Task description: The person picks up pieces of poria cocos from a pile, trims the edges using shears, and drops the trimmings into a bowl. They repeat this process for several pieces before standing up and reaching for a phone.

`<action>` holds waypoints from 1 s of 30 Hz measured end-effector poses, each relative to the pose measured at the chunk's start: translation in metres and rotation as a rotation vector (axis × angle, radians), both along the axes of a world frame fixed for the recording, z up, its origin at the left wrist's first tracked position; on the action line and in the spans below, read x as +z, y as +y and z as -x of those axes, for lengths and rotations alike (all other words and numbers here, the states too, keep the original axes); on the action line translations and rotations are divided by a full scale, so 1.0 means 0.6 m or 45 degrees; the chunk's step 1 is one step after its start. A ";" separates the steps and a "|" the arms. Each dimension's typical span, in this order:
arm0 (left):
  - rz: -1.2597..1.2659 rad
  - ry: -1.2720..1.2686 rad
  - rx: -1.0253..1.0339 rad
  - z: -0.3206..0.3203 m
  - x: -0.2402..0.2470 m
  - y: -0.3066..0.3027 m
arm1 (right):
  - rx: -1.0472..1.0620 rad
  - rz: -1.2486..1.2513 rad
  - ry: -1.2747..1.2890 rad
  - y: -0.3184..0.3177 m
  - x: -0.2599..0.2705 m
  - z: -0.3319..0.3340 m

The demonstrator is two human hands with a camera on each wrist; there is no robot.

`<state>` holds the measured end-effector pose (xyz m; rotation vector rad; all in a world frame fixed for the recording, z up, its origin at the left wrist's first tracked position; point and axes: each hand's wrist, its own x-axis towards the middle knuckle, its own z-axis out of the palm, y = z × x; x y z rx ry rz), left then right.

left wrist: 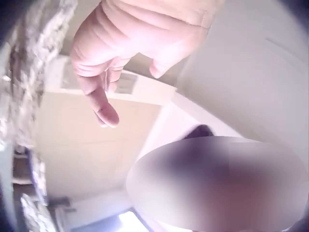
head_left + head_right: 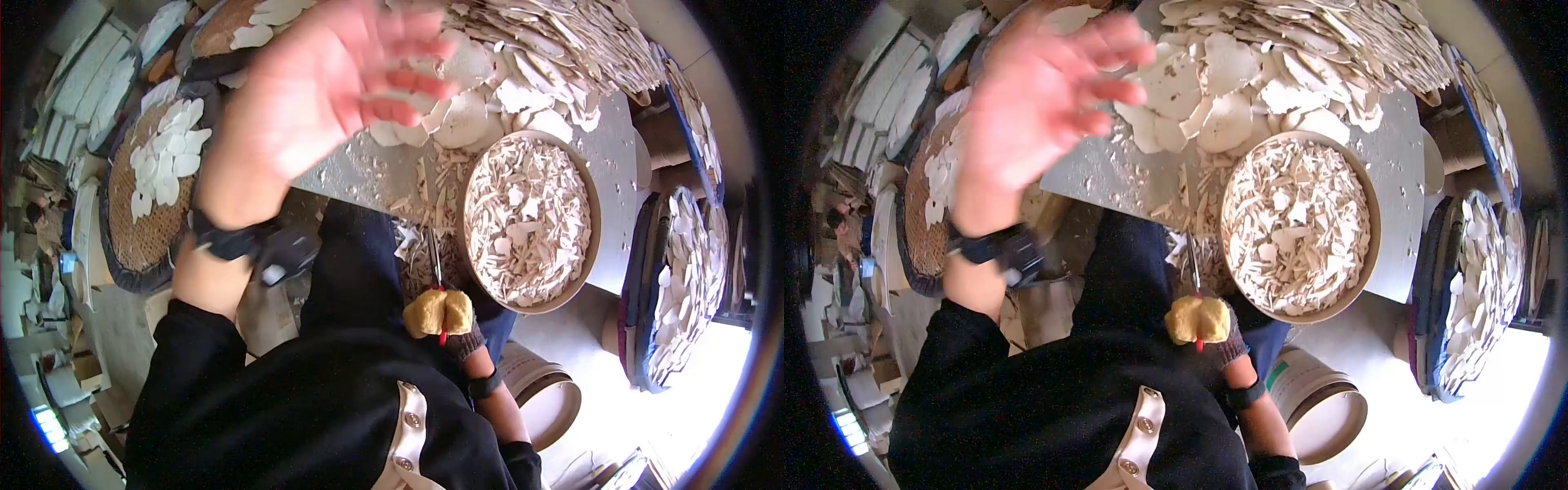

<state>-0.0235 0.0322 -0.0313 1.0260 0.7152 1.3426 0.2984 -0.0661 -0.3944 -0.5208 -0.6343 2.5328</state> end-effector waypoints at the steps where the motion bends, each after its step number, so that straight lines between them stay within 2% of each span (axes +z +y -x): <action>1: 0.181 -0.029 0.130 -0.007 -0.062 0.000 | -0.008 0.056 0.029 -0.032 0.006 -0.020; 3: 0.487 -0.042 0.197 0.020 -0.176 0.043 | -0.015 0.138 0.107 -0.027 0.004 -0.014; 4: 0.605 -0.082 0.256 0.041 -0.242 0.056 | -0.063 0.249 0.076 -0.022 0.042 -0.011; 6: 0.739 -0.068 0.489 0.042 -0.309 0.080 | -0.114 0.372 0.087 -0.013 0.100 0.001; 8: 0.767 0.032 0.599 0.040 -0.333 0.099 | -0.112 0.170 0.104 -0.011 0.109 0.008; 11: 0.750 0.214 0.678 0.032 -0.328 0.126 | -0.044 0.052 -0.058 -0.004 0.113 0.006; 14: 0.758 0.063 0.660 0.043 -0.344 0.149 | 0.041 -0.230 -0.344 -0.006 0.118 0.004; 17: 0.765 -0.014 0.655 0.050 -0.339 0.157 | -0.013 0.151 -0.064 -0.004 0.116 0.011; 20: 0.640 -0.202 0.745 0.036 -0.316 0.153 | 0.024 0.376 0.243 0.003 0.150 0.025; 23: 0.348 -0.161 0.905 0.035 -0.311 0.151 | 0.004 -0.002 -0.088 -0.004 0.129 0.011; 26: 0.061 0.049 1.066 0.037 -0.295 0.127 | 0.058 -0.191 -0.233 0.000 0.135 0.008; 29: 0.020 0.220 1.065 0.036 -0.273 0.080 | 0.156 -0.514 -0.474 0.010 0.170 0.012; 30: 0.041 0.231 1.020 0.032 -0.263 0.061 | 0.100 -0.407 -0.362 0.015 0.171 0.018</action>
